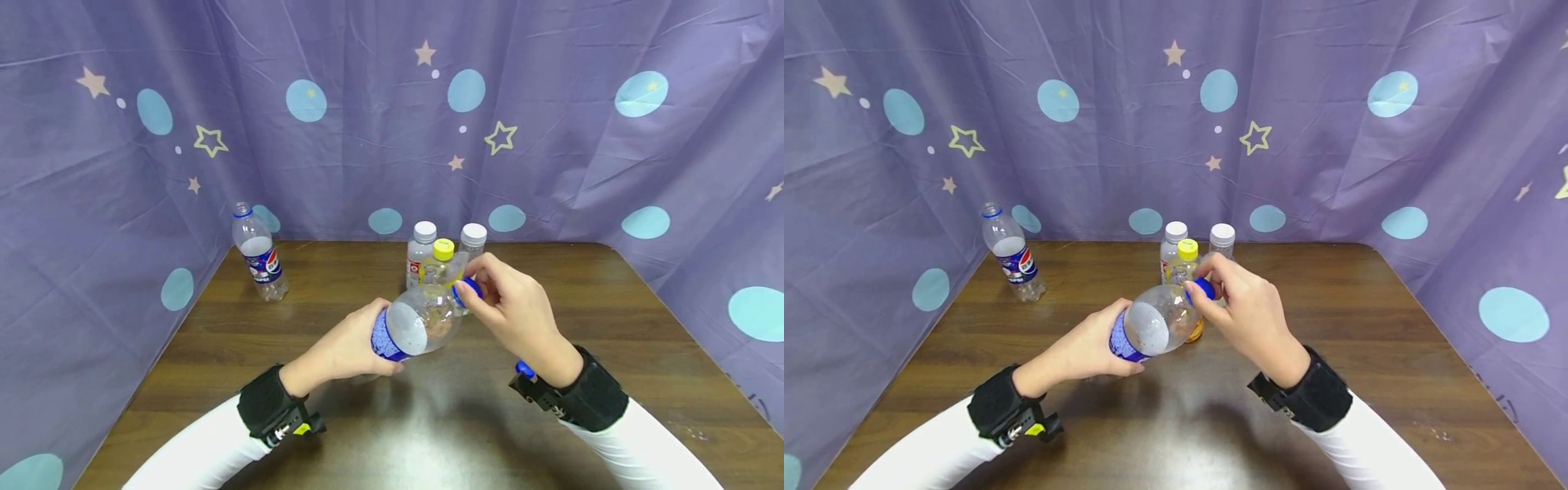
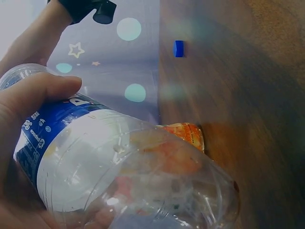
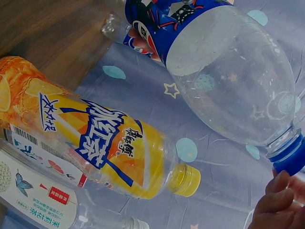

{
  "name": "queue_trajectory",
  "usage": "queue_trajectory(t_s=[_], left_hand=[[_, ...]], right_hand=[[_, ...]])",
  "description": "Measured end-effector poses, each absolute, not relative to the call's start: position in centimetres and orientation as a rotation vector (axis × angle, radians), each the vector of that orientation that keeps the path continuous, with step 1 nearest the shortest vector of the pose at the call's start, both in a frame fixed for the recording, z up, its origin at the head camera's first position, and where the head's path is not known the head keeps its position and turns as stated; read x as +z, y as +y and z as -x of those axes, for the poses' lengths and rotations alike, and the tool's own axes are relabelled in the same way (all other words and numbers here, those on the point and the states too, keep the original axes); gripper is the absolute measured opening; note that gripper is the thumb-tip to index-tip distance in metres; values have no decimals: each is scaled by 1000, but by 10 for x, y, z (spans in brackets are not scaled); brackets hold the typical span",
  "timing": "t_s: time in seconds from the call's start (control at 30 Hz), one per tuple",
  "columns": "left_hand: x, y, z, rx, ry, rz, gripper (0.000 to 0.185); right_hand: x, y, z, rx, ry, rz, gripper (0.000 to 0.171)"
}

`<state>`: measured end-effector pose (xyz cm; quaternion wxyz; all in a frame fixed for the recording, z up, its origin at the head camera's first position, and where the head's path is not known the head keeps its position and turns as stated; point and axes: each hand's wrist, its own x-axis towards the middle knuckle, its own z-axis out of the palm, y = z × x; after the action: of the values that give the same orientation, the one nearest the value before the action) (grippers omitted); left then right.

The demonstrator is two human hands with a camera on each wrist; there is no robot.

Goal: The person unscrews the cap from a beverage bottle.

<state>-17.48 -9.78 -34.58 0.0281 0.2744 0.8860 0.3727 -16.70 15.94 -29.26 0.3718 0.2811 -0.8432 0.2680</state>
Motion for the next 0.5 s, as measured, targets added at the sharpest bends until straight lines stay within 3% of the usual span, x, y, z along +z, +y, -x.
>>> queue_trajectory(t_s=[0.5], left_hand=[[-346, -97, 175, 1150, 2733, -842, 81]], right_hand=[[-296, 161, 166, 748, -2107, -779, 24]])
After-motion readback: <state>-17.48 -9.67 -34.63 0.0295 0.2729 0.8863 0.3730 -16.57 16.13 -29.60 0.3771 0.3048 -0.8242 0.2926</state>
